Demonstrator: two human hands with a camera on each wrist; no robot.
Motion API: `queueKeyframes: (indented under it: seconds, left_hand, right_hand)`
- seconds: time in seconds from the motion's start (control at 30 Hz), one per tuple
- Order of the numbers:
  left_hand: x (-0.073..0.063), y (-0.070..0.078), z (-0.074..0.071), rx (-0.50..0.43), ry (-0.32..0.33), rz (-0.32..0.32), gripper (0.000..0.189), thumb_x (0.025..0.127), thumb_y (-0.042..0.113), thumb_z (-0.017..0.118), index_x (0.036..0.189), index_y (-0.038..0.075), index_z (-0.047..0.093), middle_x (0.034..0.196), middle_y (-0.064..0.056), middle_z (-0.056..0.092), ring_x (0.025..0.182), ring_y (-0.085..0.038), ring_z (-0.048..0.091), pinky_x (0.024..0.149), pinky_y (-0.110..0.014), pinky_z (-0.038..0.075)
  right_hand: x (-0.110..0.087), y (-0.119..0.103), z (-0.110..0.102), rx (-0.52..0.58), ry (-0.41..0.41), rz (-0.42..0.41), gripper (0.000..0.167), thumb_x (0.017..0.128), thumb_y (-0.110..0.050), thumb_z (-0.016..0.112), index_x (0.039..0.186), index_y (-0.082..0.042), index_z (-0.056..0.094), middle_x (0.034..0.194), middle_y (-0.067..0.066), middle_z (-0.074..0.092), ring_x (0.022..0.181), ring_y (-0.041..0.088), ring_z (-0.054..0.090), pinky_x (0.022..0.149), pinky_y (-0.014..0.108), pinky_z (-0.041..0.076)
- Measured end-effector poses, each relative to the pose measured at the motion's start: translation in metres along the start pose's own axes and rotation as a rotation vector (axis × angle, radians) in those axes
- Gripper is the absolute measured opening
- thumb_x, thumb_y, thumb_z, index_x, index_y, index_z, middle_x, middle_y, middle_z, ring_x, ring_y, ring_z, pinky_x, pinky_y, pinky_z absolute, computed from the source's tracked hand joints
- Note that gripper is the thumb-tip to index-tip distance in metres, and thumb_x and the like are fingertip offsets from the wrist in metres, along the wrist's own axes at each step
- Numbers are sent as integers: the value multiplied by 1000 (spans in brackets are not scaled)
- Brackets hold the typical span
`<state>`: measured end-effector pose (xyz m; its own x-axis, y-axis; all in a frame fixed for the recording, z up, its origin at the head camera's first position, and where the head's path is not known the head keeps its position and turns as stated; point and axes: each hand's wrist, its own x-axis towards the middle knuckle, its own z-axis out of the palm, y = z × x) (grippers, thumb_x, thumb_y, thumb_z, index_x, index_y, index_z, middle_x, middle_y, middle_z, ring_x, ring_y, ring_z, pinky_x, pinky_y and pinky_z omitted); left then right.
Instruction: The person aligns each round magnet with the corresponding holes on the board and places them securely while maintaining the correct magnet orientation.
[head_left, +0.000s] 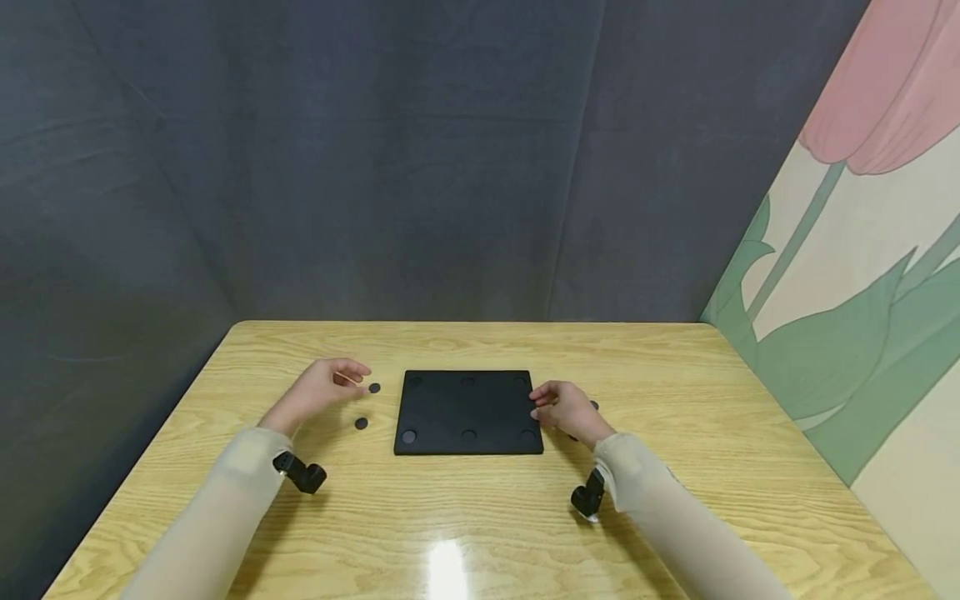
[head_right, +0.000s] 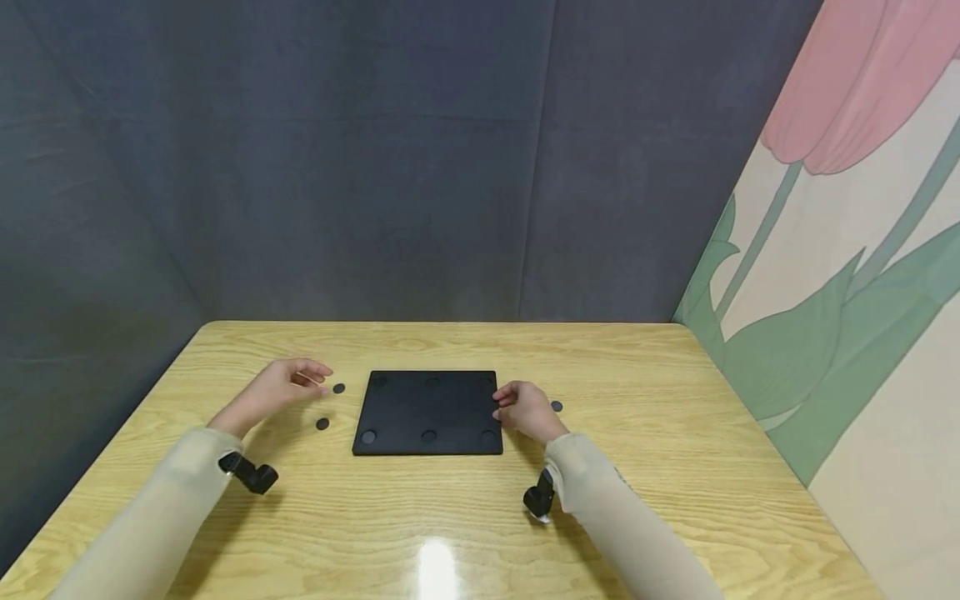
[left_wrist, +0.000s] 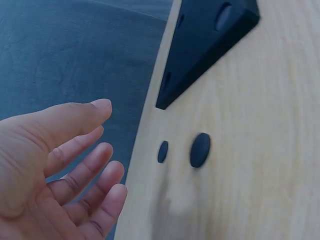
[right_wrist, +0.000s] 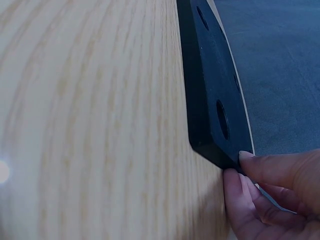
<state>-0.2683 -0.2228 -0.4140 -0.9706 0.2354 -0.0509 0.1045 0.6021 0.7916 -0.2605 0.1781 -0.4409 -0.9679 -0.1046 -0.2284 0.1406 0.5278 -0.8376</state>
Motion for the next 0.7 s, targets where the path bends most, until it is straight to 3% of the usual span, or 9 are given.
queueKeyframes:
  seconds: [0.27, 0.7]
  left_hand:
    - [-5, -11, 5, 28, -50, 42, 37, 88, 19, 72, 118, 0, 64, 105, -13, 65, 92, -22, 58, 76, -33, 47]
    - [-10, -18, 15, 34, -91, -6, 29, 86, 13, 72, 111, 0, 66, 102, -9, 65, 91, -19, 57, 77, -31, 47]
  right_hand:
    - [-1, 0, 0, 12, 3, 0, 26, 87, 7, 64, 112, 3, 60, 104, 16, 58, 85, 21, 64, 75, 31, 56]
    - [-2, 0, 0, 14, -10, -27, 27, 87, 7, 64, 113, 5, 59, 105, 19, 58, 85, 22, 64, 76, 32, 56]
